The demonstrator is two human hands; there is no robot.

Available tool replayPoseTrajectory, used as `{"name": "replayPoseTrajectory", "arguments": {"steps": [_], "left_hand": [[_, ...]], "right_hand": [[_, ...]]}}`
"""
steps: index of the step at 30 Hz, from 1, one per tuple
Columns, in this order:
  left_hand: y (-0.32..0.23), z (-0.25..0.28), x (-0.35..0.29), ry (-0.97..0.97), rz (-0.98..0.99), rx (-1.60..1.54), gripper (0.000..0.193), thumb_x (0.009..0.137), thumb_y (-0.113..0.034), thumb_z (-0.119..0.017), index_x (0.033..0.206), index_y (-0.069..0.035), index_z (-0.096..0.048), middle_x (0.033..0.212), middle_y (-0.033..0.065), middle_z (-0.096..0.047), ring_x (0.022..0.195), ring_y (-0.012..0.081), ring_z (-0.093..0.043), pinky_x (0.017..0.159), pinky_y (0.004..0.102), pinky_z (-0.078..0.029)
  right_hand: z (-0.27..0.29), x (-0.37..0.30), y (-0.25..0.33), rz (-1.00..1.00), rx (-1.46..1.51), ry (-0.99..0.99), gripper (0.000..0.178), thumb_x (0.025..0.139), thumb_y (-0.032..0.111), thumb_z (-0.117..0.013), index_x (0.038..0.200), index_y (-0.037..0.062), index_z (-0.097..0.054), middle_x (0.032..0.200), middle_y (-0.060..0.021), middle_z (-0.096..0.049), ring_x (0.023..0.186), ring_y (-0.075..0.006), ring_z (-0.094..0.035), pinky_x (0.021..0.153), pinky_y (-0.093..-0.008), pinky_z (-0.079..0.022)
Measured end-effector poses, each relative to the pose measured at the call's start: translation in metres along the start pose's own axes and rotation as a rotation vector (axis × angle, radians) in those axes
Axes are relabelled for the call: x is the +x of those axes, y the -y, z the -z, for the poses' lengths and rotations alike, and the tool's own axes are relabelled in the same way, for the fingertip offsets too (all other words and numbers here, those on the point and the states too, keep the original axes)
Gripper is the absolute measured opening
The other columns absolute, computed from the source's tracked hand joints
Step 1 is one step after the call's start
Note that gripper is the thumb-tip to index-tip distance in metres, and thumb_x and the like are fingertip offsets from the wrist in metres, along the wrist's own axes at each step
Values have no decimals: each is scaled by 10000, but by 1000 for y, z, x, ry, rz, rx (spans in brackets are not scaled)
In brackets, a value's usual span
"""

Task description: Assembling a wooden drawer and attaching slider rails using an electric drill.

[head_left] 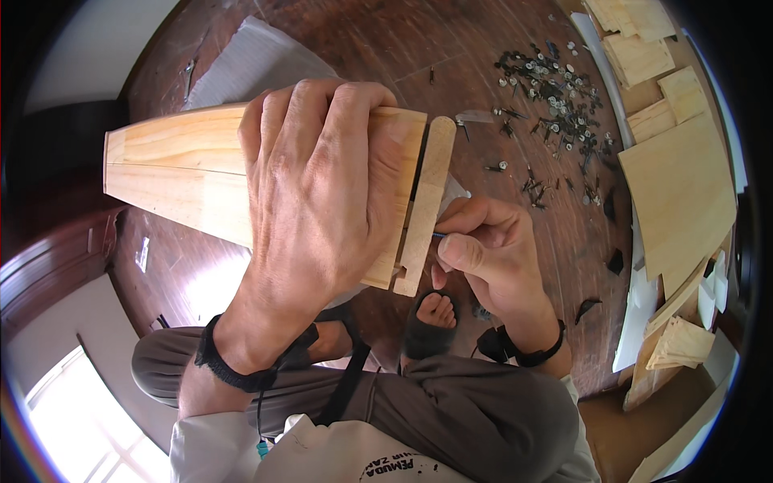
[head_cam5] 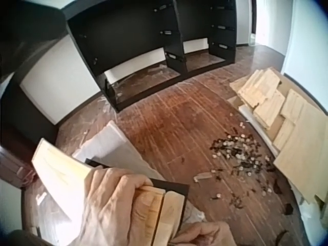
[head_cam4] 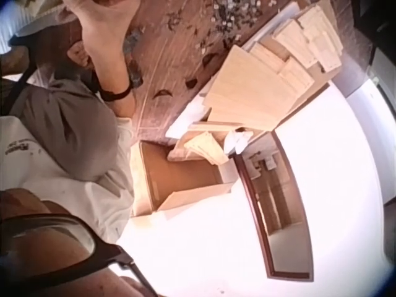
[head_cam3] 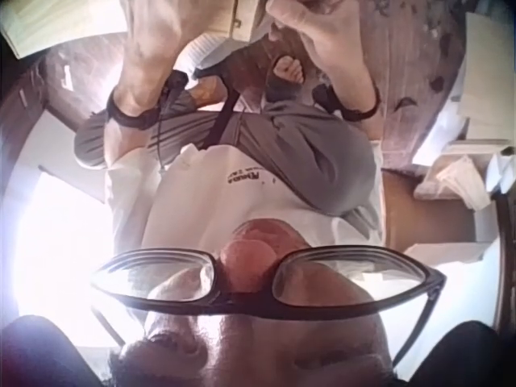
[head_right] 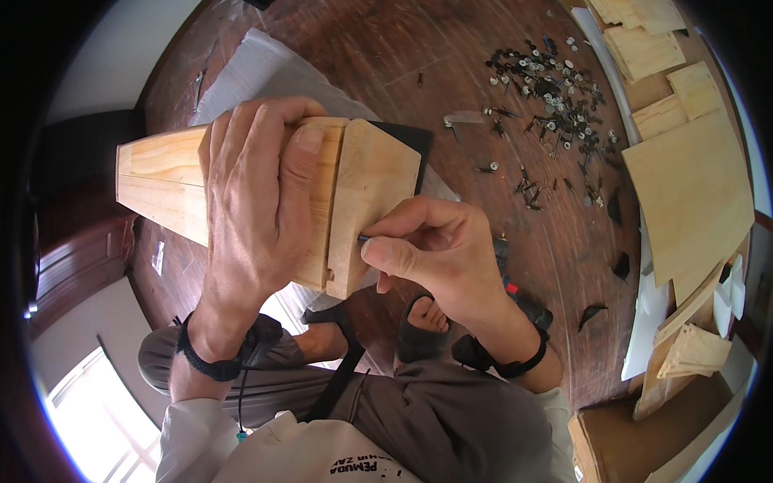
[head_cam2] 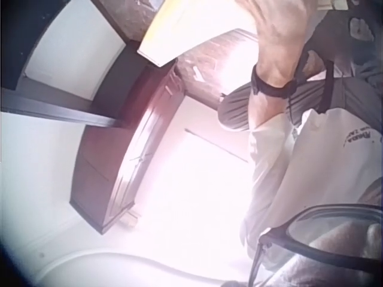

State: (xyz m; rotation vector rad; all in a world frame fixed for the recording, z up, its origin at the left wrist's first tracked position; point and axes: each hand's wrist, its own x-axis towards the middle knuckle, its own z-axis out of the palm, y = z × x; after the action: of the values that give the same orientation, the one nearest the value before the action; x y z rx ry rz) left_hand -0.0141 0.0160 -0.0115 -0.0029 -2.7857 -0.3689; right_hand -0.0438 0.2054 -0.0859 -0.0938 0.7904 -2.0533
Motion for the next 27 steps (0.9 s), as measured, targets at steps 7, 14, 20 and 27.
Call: {"name": "replayPoseTrajectory", "arguments": {"steps": [7, 14, 20, 27], "left_hand": [[-2, -8, -1, -29, 83, -36, 141, 905, -168, -599, 988, -54, -611, 921, 116, -599, 897, 319, -543, 900, 459, -361], [-1, -6, -1, -7, 79, -27, 148, 965, -137, -505, 1000, -31, -603, 936, 118, -593, 866, 320, -519, 860, 413, -366], [0, -6, 1, -33, 98, -40, 132, 949, -123, -521, 996, -36, -607, 921, 121, -585, 864, 331, -517, 851, 423, -371], [0, -11, 0, -91, 87, -47, 133, 937, -117, -525, 985, -34, -617, 895, 125, -599, 841, 333, -533, 840, 427, -384]], "right_hand": [[-3, -2, 9, -29, -145, -21, 184, 860, 46, -732, 964, -83, -650, 914, -127, -675, 798, -155, -671, 638, -278, -587], [-13, -3, 20, 8, -434, -82, 156, 842, -3, -734, 940, -94, -653, 891, -128, -679, 739, -144, -673, 632, -243, -559], [-18, 3, 8, 610, -1202, -68, 108, 842, 41, -729, 798, -29, -659, 702, -104, -613, 590, -195, -596, 528, -277, -450], [-17, -2, -7, 481, -1140, -122, 225, 909, 92, -640, 714, -12, -596, 627, -118, -540, 535, -220, -540, 509, -290, -417]]}}
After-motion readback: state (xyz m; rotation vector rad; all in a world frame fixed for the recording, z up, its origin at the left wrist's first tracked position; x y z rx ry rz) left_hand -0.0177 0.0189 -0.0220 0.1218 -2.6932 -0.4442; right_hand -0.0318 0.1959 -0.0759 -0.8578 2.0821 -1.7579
